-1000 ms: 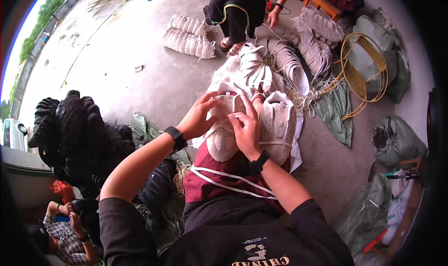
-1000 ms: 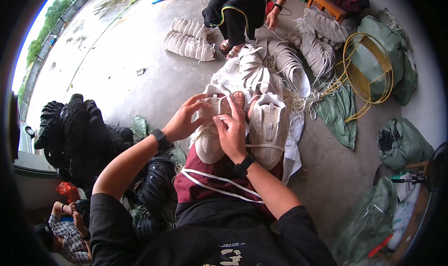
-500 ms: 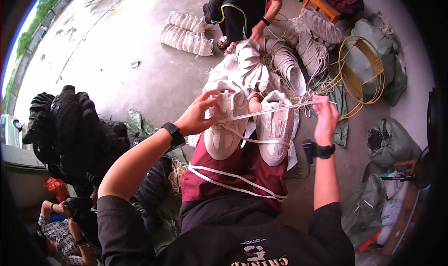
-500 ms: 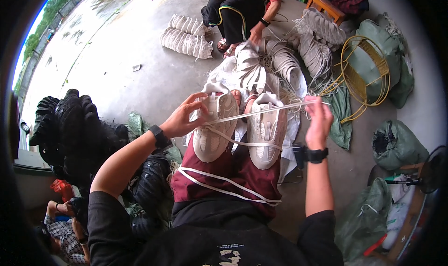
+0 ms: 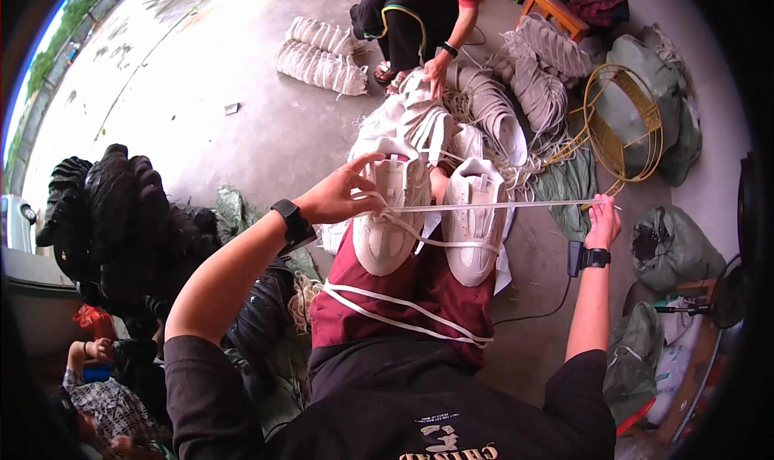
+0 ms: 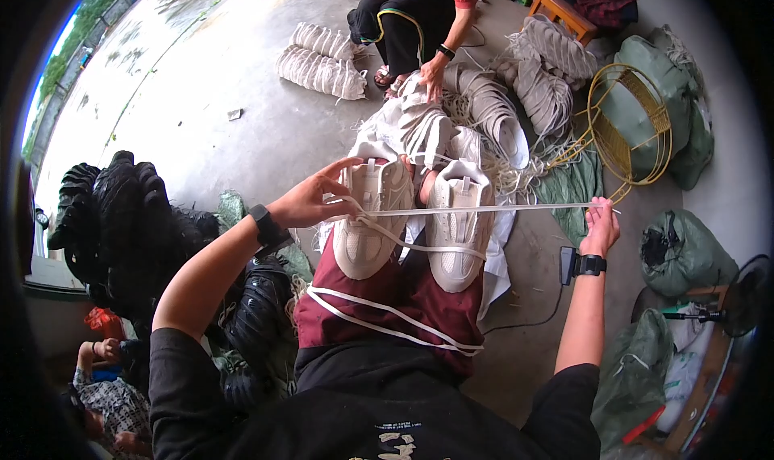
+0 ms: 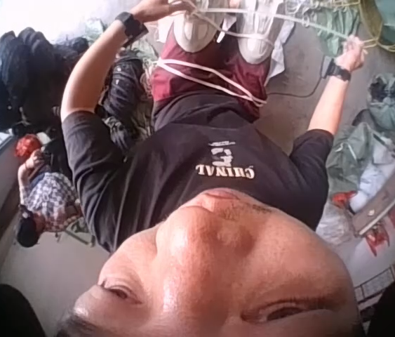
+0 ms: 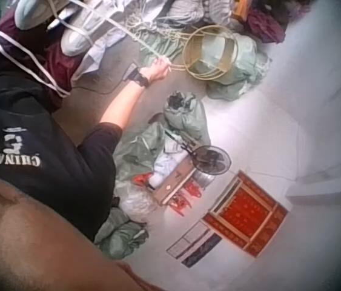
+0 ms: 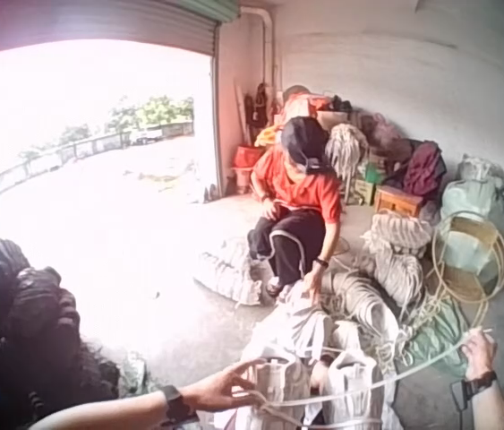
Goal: The recorder is threading long white shoelaces through multiple pairs of white sneakers.
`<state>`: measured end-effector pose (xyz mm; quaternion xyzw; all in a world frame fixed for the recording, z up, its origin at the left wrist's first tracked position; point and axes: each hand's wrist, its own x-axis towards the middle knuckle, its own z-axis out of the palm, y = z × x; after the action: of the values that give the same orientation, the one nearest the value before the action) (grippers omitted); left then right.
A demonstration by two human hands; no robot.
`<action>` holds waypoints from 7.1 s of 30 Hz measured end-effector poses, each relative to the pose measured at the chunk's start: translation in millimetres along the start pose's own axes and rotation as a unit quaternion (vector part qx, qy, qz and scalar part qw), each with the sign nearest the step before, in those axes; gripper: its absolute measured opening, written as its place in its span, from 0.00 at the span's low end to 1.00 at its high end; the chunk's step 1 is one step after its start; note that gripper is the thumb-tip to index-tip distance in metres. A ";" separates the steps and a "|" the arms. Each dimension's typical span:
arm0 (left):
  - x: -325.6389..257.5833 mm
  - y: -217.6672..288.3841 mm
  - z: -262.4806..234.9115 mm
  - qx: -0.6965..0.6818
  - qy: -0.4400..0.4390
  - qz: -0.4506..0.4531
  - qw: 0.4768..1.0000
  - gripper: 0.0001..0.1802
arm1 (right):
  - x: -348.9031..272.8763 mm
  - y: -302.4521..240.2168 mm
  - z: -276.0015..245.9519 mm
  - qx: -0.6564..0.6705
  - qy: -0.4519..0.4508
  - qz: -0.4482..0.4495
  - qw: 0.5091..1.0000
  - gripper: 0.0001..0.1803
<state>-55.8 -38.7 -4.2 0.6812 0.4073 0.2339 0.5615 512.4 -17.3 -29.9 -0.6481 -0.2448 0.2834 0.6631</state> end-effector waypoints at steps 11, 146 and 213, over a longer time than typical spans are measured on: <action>-14.7 12.3 23.0 0.267 0.216 0.114 0.932 0.07 | -92.9 -29.6 69.3 0.026 -0.242 -0.066 0.968 0.16; 7.4 -24.0 23.3 0.162 0.073 0.063 0.982 0.10 | -169.9 -23.9 156.9 0.270 -0.408 0.344 0.801 0.16; 17.2 -59.1 77.3 0.138 0.185 0.062 0.971 0.52 | -201.1 -102.6 113.9 0.053 -0.436 -0.026 0.898 0.15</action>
<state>-3.4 -66.9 -83.1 0.7208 0.4895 0.3318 0.3617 294.9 -74.6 85.6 -0.4168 -0.5113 0.5327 0.5302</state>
